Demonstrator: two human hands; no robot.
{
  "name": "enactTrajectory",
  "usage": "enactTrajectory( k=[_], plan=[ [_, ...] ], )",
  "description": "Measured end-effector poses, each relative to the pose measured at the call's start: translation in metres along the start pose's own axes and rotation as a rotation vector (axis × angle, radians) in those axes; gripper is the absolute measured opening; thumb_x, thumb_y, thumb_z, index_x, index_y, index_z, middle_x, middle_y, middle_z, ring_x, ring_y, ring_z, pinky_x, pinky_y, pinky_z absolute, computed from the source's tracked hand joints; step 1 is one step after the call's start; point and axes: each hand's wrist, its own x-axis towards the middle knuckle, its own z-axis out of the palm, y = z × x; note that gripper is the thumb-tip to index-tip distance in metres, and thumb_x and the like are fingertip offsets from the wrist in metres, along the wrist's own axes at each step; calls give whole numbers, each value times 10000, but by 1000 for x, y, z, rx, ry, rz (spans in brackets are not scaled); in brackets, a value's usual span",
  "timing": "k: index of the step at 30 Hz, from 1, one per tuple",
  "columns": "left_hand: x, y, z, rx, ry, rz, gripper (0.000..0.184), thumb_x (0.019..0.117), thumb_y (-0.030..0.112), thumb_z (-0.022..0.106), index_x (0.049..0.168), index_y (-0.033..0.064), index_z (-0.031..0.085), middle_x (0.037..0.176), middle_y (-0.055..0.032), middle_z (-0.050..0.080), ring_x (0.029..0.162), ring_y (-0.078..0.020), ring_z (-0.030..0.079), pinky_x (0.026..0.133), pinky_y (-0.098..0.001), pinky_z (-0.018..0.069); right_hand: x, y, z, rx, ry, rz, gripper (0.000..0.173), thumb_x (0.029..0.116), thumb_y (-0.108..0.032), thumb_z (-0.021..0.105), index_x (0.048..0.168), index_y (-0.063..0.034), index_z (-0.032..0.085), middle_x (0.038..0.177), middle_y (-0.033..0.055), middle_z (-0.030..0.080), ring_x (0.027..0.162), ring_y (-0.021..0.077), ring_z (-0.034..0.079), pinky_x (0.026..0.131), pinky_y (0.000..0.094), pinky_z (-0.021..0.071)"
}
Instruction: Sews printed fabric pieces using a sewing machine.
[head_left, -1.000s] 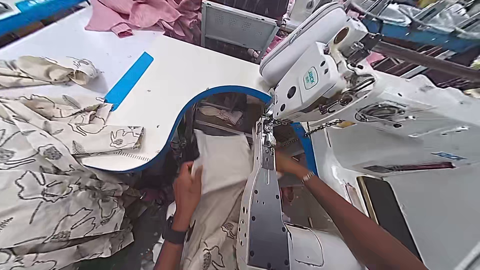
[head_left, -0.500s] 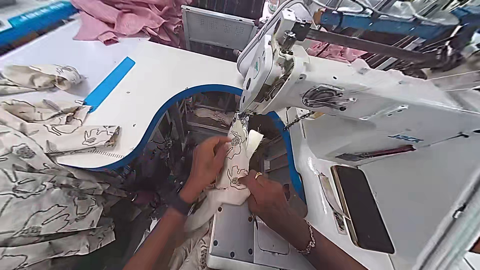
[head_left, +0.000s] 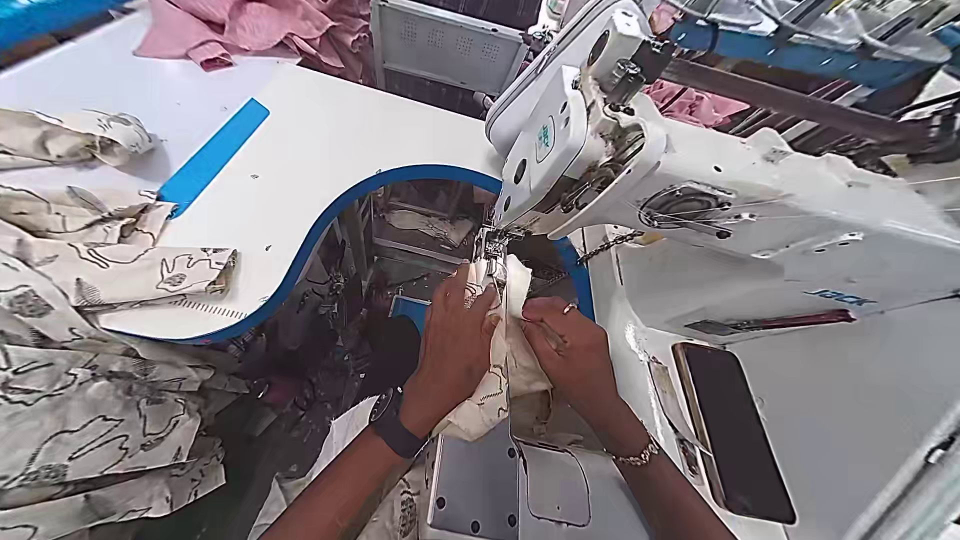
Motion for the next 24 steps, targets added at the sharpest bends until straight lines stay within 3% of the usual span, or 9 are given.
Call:
enactTrajectory(
  k=[3,6,12,17,24],
  plan=[
    [-1,-3,1,-41,-5,43,381,1042,116,436,1345,66,662,1511,-163,539,1411,-420,474,1109,-585,400,2,4,-1,64,-70,1,214,940,-160,594,911,-35,764,1249,148,725,1104,199,719,884,315,573],
    [1,1,2,-54,-37,22,394,1041,131,436,1381,23,603,1510,-127,548,1442,-375,454,1154,-597,347,1,4,1,71,-101,-31,210,910,-158,568,835,-31,717,1309,153,700,1016,190,739,774,321,569],
    [2,2,-2,47,-2,81,395,974,40,513,1334,50,675,1522,-183,519,1451,-426,414,1128,-612,359,-4,-3,-3,11,-267,-93,182,826,-182,554,754,-42,645,1482,159,577,734,211,716,531,383,503],
    [12,-6,-5,96,-67,161,368,998,38,483,1319,-6,658,1507,-157,544,1449,-352,448,1146,-578,362,-1,-8,-9,-30,-419,-67,173,804,-170,585,741,-17,634,1529,210,507,700,267,683,541,438,485],
    [13,-9,-3,57,-56,173,388,996,65,454,1317,-26,652,1464,-186,576,1410,-382,490,1130,-551,400,5,-16,-19,-27,-462,-67,153,768,-162,618,697,-26,617,1552,244,456,659,246,664,513,419,480]
  ],
)
